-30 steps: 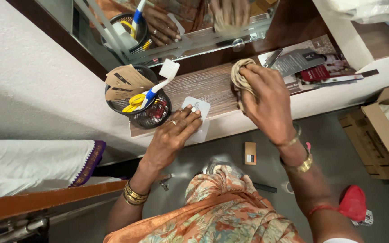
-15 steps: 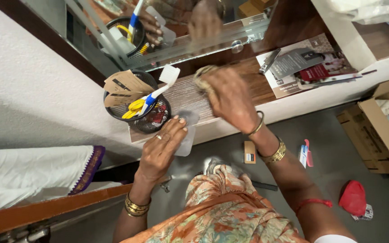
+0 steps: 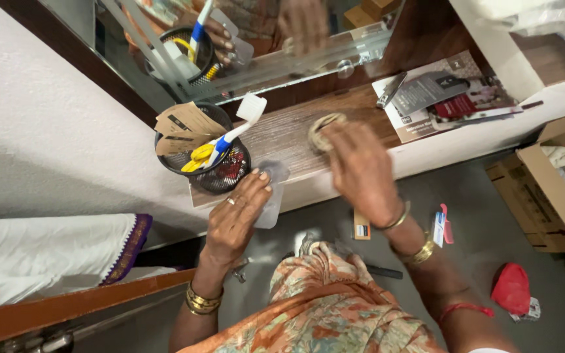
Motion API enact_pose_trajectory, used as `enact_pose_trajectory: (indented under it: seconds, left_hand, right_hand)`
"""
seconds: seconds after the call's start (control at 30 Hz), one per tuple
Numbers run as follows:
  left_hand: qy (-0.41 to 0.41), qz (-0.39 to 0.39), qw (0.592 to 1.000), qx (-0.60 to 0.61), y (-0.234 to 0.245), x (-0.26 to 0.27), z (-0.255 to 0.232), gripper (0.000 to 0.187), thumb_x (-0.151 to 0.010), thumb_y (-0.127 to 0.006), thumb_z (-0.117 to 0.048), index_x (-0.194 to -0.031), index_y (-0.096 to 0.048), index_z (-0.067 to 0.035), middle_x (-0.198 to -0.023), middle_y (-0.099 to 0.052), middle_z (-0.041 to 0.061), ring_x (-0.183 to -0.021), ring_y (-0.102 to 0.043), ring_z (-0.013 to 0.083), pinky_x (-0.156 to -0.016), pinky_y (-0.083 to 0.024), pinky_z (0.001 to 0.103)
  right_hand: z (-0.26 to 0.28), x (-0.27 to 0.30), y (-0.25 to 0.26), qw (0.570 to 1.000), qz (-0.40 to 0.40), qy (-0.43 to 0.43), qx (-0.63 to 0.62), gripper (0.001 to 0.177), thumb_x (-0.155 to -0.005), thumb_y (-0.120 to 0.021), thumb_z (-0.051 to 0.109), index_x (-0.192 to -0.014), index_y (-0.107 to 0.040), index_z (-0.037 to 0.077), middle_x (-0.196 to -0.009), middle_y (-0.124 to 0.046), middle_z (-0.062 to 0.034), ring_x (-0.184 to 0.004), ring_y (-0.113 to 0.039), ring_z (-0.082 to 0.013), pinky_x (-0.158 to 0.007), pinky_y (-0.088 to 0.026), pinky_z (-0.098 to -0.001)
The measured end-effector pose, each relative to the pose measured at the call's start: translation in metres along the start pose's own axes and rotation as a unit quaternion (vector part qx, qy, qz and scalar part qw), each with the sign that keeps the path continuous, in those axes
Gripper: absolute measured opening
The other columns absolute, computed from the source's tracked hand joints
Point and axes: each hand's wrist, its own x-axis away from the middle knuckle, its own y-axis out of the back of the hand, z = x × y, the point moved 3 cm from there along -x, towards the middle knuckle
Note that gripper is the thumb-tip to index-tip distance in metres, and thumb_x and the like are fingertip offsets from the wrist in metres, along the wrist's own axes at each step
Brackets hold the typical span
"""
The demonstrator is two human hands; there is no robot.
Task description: The person wipes different parts of a shelf unit and objects on it with a cloth. The person moves several items aside, including a packet of wipes and other small containers, to clean the surface of the shelves.
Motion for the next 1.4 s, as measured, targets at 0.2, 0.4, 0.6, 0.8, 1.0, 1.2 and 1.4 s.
enact_pose_trajectory:
  seconds: [0.2, 0.4, 0.6, 0.8, 1.0, 1.2, 1.4]
  left_hand:
    - [0.007, -0.027, 1.0, 0.011, 0.008, 0.001, -0.007, 0.022, -0.073, -0.055, 0.008, -0.094, -0.054, 0.006, -0.098, -0.057, 0.019, -0.097, -0.056, 0.0326, -0.083, -0.048, 0.038]
    - [0.003, -0.021, 0.999, 0.031, 0.012, -0.001, -0.006, 0.019, -0.074, -0.054, 0.007, -0.093, -0.054, 0.007, -0.097, -0.057, 0.02, -0.097, -0.055, 0.0335, -0.084, -0.047, 0.039]
    - [-0.003, -0.021, 0.999, 0.034, 0.016, -0.01, -0.011, 0.02, -0.074, -0.054, 0.006, -0.094, -0.053, 0.007, -0.098, -0.056, 0.02, -0.098, -0.055, 0.0331, -0.085, -0.047, 0.041]
    - [-0.02, -0.023, 0.999, 0.04, 0.016, -0.021, -0.018, 0.022, -0.074, -0.058, 0.006, -0.095, -0.053, 0.006, -0.098, -0.056, 0.02, -0.099, -0.054, 0.0332, -0.086, -0.047, 0.04]
    - [-0.018, -0.014, 0.999, 0.041, 0.009, -0.026, -0.015, 0.019, -0.076, -0.055, 0.004, -0.095, -0.053, 0.006, -0.1, -0.056, 0.019, -0.099, -0.054, 0.0328, -0.086, -0.047, 0.039]
    - [-0.035, 0.032, 0.998, -0.047, -0.031, -0.034, 0.01, 0.024, -0.077, -0.054, 0.003, -0.101, -0.054, 0.004, -0.107, -0.054, 0.015, -0.103, -0.053, 0.0283, -0.082, -0.048, 0.034]
    - [-0.032, 0.1, 0.992, -0.076, -0.074, -0.051, 0.019, 0.031, -0.073, -0.054, 0.0, -0.104, -0.051, 0.001, -0.111, -0.053, 0.014, -0.104, -0.05, 0.0303, -0.078, -0.047, 0.036]
  right_hand:
    - [0.008, -0.005, -0.014, 0.98, 0.017, 0.088, -0.179, 0.03, -0.069, -0.058, -0.006, -0.098, -0.057, 0.003, -0.097, -0.058, -0.01, -0.093, -0.054, -0.0217, -0.081, -0.047, -0.0293]
    - [-0.03, -0.027, -0.005, 1.0, 0.01, -0.019, 0.015, 0.025, -0.071, -0.058, 0.001, -0.096, -0.058, 0.001, -0.096, -0.058, -0.0131, -0.091, -0.052, -0.0269, -0.08, -0.043, -0.0359]
    - [0.005, -0.04, -0.035, 0.992, 0.048, 0.044, -0.111, 0.025, -0.072, -0.058, 0.002, -0.097, -0.058, 0.001, -0.099, -0.057, -0.0126, -0.093, -0.052, -0.0251, -0.079, -0.044, -0.0364]
    - [0.02, -0.02, -0.035, 0.955, 0.14, 0.162, -0.204, 0.035, -0.061, -0.052, -0.002, -0.095, -0.057, 0.002, -0.101, -0.057, -0.0118, -0.095, -0.052, -0.0263, -0.073, -0.047, -0.032]
    - [-0.01, 0.011, -0.013, 0.939, 0.175, 0.187, -0.23, 0.023, -0.073, -0.053, -0.001, -0.095, -0.057, 0.005, -0.096, -0.059, -0.0069, -0.093, -0.054, -0.0198, -0.078, -0.048, -0.0321]
    - [-0.013, 0.025, 0.026, 0.99, 0.069, 0.076, -0.095, 0.04, -0.061, -0.051, -0.006, -0.1, -0.057, 0.003, -0.103, -0.057, -0.0119, -0.098, -0.051, -0.0265, -0.085, -0.043, -0.0357]
    - [0.01, 0.04, 0.016, 0.957, 0.115, 0.143, -0.227, 0.038, -0.063, -0.054, -0.005, -0.1, -0.055, 0.002, -0.103, -0.056, -0.0123, -0.098, -0.052, -0.0272, -0.086, -0.043, -0.0364]
